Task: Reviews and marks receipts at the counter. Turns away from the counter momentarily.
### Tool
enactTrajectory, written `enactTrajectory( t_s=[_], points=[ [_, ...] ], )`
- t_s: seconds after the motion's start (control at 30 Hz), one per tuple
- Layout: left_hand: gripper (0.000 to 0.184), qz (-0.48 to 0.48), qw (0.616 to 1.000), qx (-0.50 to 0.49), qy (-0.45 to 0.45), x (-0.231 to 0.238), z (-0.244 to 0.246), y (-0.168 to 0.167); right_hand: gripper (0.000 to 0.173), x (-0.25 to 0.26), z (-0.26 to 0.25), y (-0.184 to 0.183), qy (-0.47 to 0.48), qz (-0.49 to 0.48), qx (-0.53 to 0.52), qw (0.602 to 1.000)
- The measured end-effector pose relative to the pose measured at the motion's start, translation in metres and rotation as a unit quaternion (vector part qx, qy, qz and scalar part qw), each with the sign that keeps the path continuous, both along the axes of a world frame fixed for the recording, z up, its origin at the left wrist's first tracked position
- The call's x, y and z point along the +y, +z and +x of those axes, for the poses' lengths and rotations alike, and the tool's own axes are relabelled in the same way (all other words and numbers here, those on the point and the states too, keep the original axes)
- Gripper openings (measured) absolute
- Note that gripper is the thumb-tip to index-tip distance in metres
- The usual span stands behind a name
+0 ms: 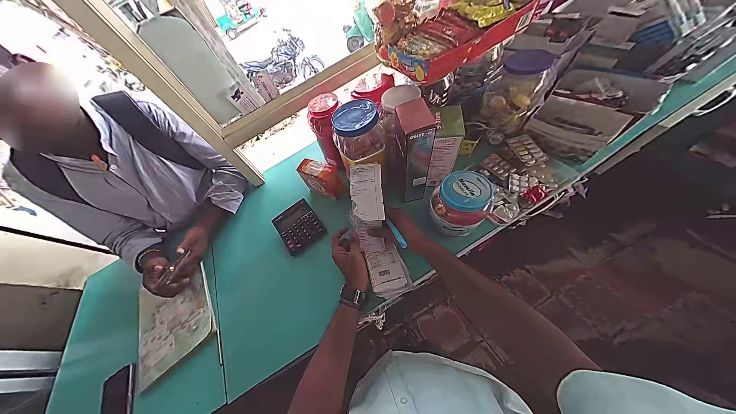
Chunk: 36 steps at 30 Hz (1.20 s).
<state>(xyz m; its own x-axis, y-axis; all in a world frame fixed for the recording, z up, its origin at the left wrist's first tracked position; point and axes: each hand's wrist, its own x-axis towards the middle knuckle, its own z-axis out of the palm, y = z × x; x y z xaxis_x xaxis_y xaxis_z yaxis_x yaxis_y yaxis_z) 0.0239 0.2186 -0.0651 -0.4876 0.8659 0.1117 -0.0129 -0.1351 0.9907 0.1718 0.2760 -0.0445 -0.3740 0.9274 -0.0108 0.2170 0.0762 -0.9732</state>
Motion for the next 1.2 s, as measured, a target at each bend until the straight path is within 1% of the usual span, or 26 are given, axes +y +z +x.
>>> enactTrajectory(
  t_s=[0.07, 0.17, 0.23, 0.33, 0.43, 0.53, 0.63, 0.67, 0.73, 0.77, 0.83, 0.9, 0.97, 1.03, 1.1, 1.17, 1.2],
  points=[
    [0.024, -0.037, 0.998, -0.039, -0.035, 0.003, -0.007, 0.007, 0.041, 0.0, 0.002, -0.001, 0.003, 0.005, 0.011, 1.0],
    [0.034, -0.084, 0.99, -0.081, -0.084, 0.01, -0.016, 0.012, 0.042, 0.001, 0.0, -0.007, 0.029, 0.032, 0.002, 0.999],
    [0.037, -0.097, 0.987, -0.073, -0.104, 0.013, -0.019, 0.014, 0.043, 0.0, 0.001, -0.009, 0.037, 0.04, -0.001, 0.998],
    [0.034, -0.092, 0.988, -0.017, -0.126, 0.011, -0.019, 0.015, 0.041, 0.0, 0.003, -0.01, 0.027, 0.045, -0.002, 0.999],
    [0.034, -0.103, 0.988, 0.023, -0.112, 0.011, -0.018, 0.015, 0.039, -0.002, 0.003, -0.009, 0.036, 0.045, -0.003, 0.998],
    [0.04, -0.123, 0.987, 0.005, -0.1, 0.015, -0.018, 0.017, 0.037, -0.005, 0.006, -0.008, 0.093, 0.027, -0.004, 0.995],
    [0.031, -0.11, 0.986, -0.03, -0.119, 0.013, -0.018, 0.021, 0.034, -0.006, 0.008, -0.014, 0.121, 0.033, 0.023, 0.992],
    [0.027, -0.104, 0.986, -0.035, -0.123, 0.013, -0.017, 0.02, 0.031, -0.007, 0.009, -0.015, 0.112, 0.045, 0.032, 0.992],
    [0.023, -0.09, 0.987, -0.048, -0.122, 0.014, -0.016, 0.016, 0.028, -0.015, 0.007, -0.019, 0.053, 0.085, 0.038, 0.994],
    [0.022, -0.084, 0.988, -0.054, -0.118, 0.014, -0.016, 0.015, 0.03, -0.02, 0.006, -0.022, 0.01, 0.102, 0.044, 0.994],
    [0.023, -0.082, 0.989, -0.058, -0.106, 0.016, -0.018, 0.012, 0.037, -0.031, 0.008, -0.025, -0.073, 0.101, 0.045, 0.991],
    [0.023, -0.095, 0.989, -0.056, -0.101, 0.014, -0.021, 0.011, 0.041, -0.042, 0.011, -0.026, -0.136, 0.103, 0.047, 0.984],
    [0.021, -0.104, 0.988, -0.051, -0.1, 0.013, -0.022, 0.012, 0.041, -0.051, 0.013, -0.023, -0.162, 0.152, 0.057, 0.973],
    [0.021, -0.097, 0.99, -0.026, -0.099, 0.014, -0.022, 0.011, 0.039, -0.054, 0.017, -0.016, -0.126, 0.222, 0.039, 0.966],
    [0.023, -0.088, 0.992, 0.019, -0.093, 0.015, -0.022, 0.007, 0.031, -0.053, 0.018, -0.001, -0.073, 0.302, -0.029, 0.95],
    [0.023, -0.085, 0.991, 0.064, -0.086, 0.015, -0.02, 0.002, 0.029, -0.053, 0.014, 0.017, -0.069, 0.36, -0.09, 0.926],
    [0.023, -0.082, 0.99, 0.08, -0.084, 0.016, -0.019, 0.0, 0.03, -0.052, 0.01, 0.023, -0.088, 0.379, -0.105, 0.915]
  ],
)
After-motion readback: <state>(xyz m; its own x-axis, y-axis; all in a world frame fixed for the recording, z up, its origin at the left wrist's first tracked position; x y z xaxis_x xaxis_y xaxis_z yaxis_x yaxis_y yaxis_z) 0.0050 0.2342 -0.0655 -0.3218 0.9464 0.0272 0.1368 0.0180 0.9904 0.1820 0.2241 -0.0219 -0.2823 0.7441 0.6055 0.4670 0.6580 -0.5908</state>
